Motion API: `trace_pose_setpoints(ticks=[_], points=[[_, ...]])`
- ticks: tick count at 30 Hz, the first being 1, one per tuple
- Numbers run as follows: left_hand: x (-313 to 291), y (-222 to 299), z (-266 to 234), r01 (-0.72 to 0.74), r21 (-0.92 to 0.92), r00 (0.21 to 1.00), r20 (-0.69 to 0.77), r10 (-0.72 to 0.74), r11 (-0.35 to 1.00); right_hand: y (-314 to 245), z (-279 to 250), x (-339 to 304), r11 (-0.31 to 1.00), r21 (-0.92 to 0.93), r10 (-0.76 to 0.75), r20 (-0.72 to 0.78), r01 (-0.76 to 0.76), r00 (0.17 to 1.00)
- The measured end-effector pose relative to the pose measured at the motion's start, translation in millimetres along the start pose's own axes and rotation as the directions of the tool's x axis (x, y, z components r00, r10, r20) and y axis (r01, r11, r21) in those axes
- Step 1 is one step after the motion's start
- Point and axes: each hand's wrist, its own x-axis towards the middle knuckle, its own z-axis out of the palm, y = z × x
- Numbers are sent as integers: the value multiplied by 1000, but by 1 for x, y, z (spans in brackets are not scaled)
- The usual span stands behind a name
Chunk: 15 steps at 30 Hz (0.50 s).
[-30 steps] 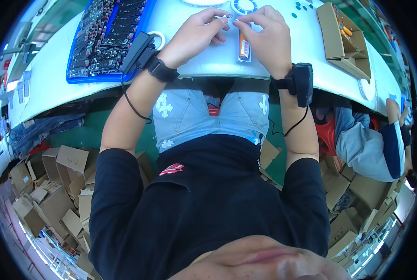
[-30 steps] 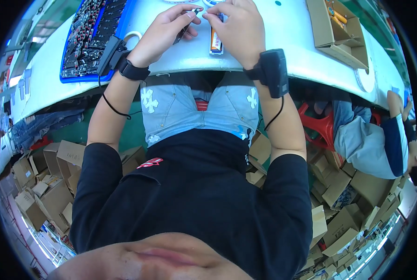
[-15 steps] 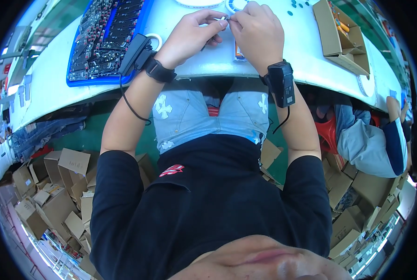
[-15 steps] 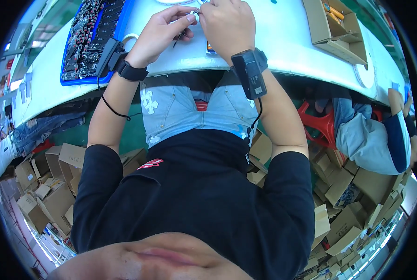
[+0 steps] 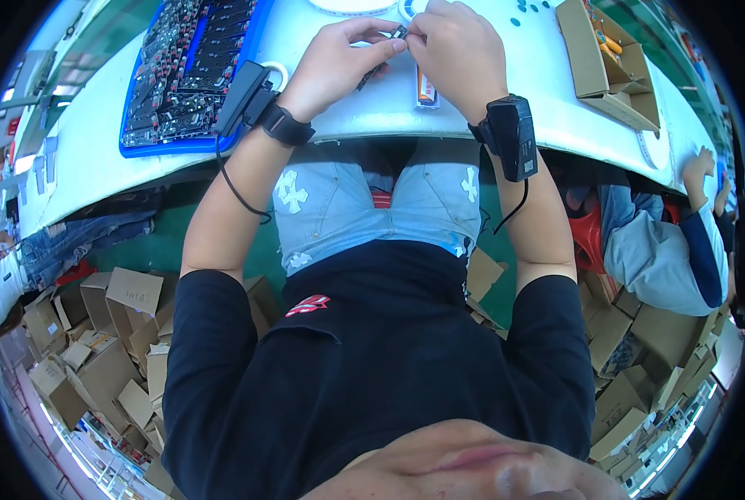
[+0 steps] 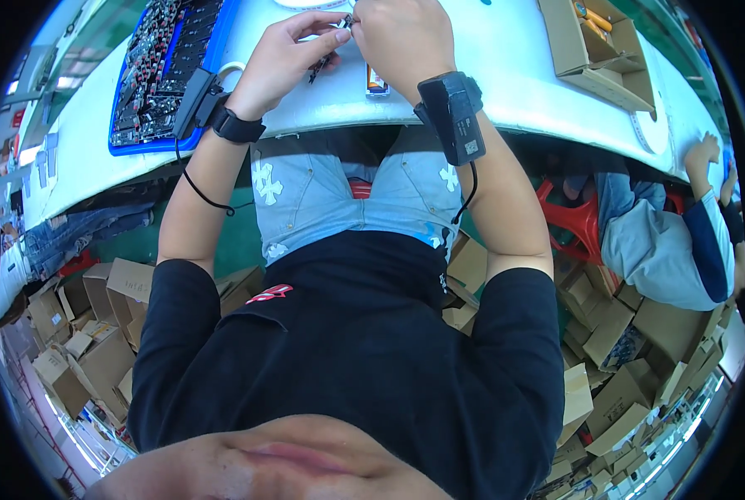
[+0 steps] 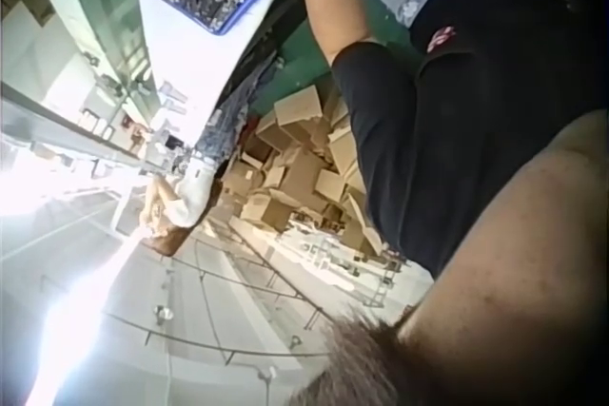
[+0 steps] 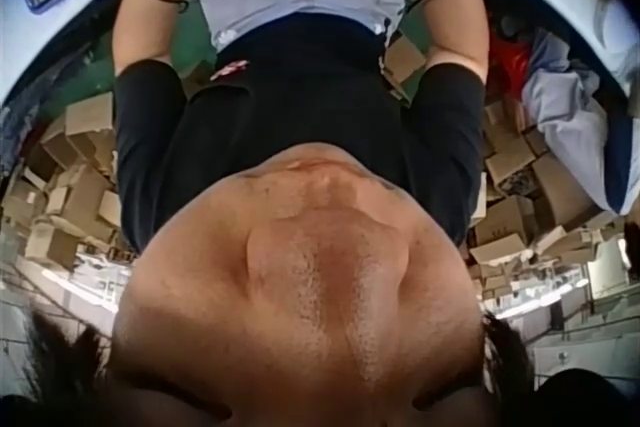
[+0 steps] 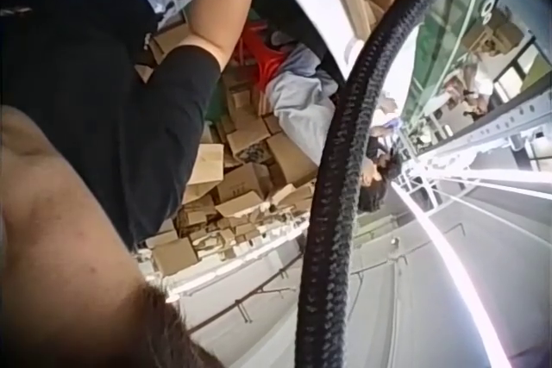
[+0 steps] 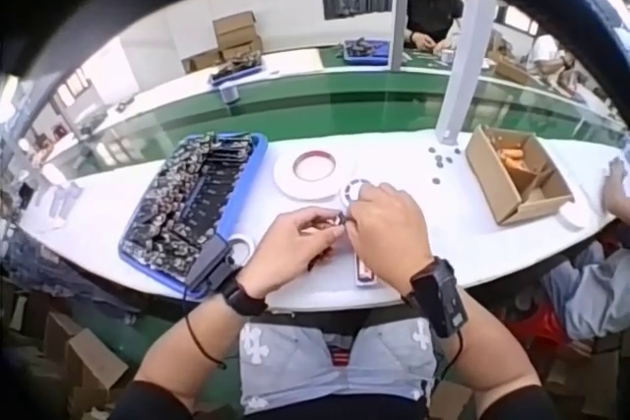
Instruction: The person picks up a circuit board from a tray, applies tape to it, and presses it into a handheld fan housing. They then install a battery into the housing and set the assembled fan aside.
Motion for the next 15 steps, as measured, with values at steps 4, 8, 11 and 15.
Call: trace_pose_setpoints(ticks=[4, 8, 11, 15], points=[[-3, 6, -3, 76, -86, 997, 29, -74, 993, 2, 10, 5, 915, 241, -183, -467, 324, 865], [-1, 8, -6, 140, -161, 989, 66, -130, 977, -4, -7, -7, 988, 150, -25, -45, 31, 999], [-2, 9, -6, 151, -177, 987, 79, -138, 973, -2, -5, -7, 988, 147, -29, -88, 42, 996], [-1, 10, -9, 135, -126, 989, 79, -126, 983, 4, -2, -6, 996, 45, -82, -10, 83, 997]])
